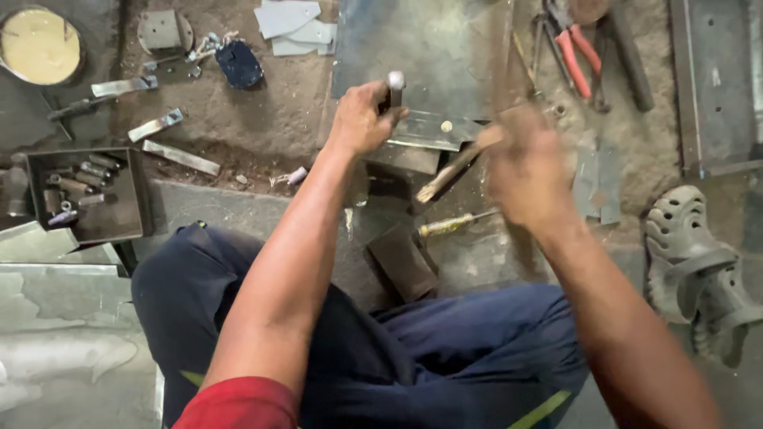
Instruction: The person sits on the floor and uses a hammer and punch to create holes in a metal sheet. They position the punch on the sheet and strike it repeatedly with the hammer to form circular holes.
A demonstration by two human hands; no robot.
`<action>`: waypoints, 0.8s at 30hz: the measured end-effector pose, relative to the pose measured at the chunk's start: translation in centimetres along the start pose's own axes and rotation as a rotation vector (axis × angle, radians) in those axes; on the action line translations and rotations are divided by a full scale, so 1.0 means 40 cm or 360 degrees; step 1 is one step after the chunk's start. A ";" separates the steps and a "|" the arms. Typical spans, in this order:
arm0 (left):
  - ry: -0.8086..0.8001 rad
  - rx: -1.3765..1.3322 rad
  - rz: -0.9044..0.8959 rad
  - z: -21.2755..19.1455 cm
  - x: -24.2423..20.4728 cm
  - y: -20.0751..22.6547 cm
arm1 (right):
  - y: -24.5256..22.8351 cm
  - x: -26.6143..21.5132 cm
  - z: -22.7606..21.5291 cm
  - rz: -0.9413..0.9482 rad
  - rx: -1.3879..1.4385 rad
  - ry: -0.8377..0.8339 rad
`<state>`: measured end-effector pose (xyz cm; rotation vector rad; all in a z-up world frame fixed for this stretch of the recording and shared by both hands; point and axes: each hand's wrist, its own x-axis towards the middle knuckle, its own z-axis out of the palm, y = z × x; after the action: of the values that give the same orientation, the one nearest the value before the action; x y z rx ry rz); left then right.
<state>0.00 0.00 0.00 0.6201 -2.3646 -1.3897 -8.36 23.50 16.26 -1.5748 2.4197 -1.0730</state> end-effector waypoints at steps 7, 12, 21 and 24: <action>-0.0162 -0.0645 -0.0514 -0.002 0.022 -0.059 | -0.035 -0.118 -0.037 0.1418 0.0694 -0.0251; -0.0184 -0.0200 -0.0132 -0.004 0.069 -0.092 | -0.016 -0.163 -0.070 0.1611 0.0939 -0.0040; -0.0145 0.0120 -0.0013 0.005 0.043 -0.034 | -0.021 -0.144 -0.080 0.1557 0.0870 -0.0146; -0.0097 0.0330 0.0233 0.020 0.023 -0.019 | -0.043 -0.095 -0.144 0.1308 0.0737 0.0016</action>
<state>-1.02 -0.22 -0.97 0.4515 -2.5668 -1.1265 -7.52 29.19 20.44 -0.3655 2.2151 -1.2781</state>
